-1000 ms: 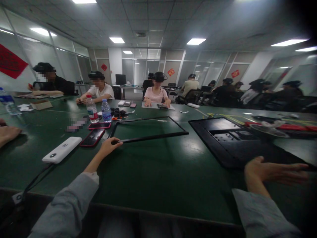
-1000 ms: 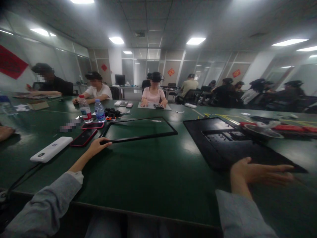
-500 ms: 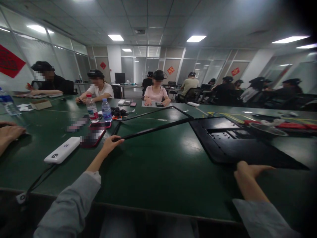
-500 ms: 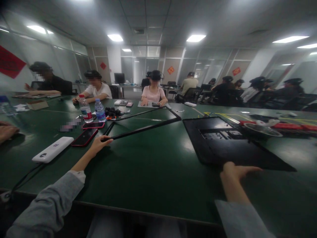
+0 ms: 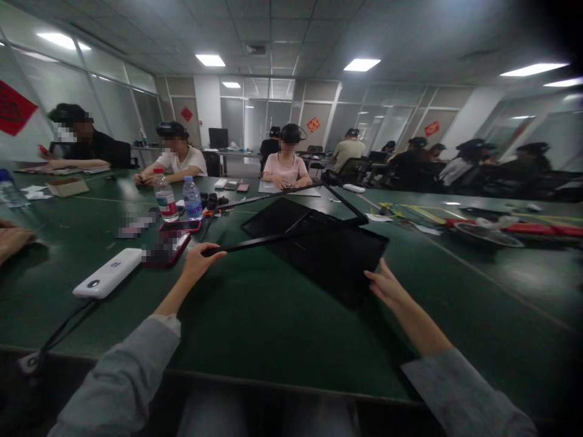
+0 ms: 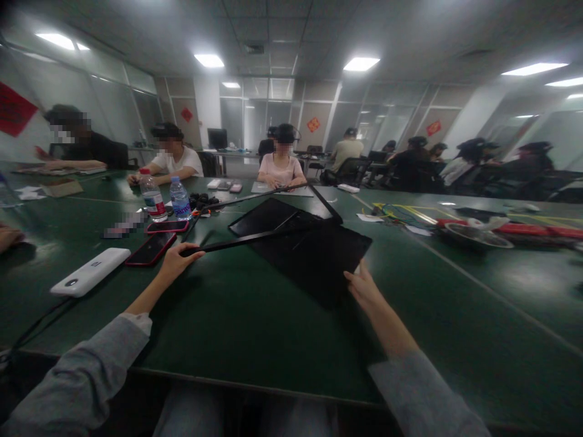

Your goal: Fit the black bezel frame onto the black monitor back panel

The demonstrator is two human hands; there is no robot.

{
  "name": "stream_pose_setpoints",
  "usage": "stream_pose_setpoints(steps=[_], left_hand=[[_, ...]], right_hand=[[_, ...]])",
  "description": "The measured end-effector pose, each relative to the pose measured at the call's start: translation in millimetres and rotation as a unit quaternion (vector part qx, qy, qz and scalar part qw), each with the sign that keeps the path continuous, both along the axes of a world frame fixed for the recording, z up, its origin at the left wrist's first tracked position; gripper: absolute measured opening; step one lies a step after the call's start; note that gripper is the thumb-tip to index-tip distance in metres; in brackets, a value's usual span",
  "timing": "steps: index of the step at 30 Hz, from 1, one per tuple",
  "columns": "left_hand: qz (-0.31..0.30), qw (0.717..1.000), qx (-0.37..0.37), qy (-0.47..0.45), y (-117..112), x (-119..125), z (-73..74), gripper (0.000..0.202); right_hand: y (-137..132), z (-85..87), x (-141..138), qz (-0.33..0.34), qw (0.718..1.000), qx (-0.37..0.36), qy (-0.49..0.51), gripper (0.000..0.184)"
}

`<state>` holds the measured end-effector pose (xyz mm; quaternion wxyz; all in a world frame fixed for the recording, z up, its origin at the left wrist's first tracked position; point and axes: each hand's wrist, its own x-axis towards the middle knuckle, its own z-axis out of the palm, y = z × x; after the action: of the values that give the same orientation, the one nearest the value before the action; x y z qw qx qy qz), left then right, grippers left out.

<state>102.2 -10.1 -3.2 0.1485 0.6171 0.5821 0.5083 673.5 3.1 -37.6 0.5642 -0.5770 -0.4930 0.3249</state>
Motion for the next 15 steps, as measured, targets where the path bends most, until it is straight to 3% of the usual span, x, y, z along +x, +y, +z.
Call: stream_pose_setpoints(steps=[2,4,7,9,12,15], left_hand=[[0.008,0.999,0.034,0.03,-2.7,0.9,1.9,0.05],[0.011,0.997,0.062,0.053,-4.3,1.8,3.2,0.046],[0.011,0.991,0.099,0.09,-3.7,2.6,2.7,0.041],[0.008,0.986,0.122,0.111,-2.3,3.7,1.2,0.039],[-0.008,0.98,0.14,0.14,-2.1,8.7,0.0,0.035],[-0.023,0.978,0.123,0.165,-4.7,16.8,1.5,0.031]], right_hand=[[16.6,12.9,-9.5,0.054,0.995,-0.052,0.06,0.089],[32.6,21.2,-17.4,0.058,0.994,-0.072,0.058,0.069],[51.6,27.0,-23.7,-0.044,0.999,-0.014,0.001,0.04],[58.6,30.3,-23.0,-0.09,0.995,0.038,0.018,0.039],[60.9,34.6,-19.7,-0.044,0.994,0.062,0.084,0.053],[58.6,33.2,-23.3,-0.023,0.998,0.052,-0.033,0.054]])
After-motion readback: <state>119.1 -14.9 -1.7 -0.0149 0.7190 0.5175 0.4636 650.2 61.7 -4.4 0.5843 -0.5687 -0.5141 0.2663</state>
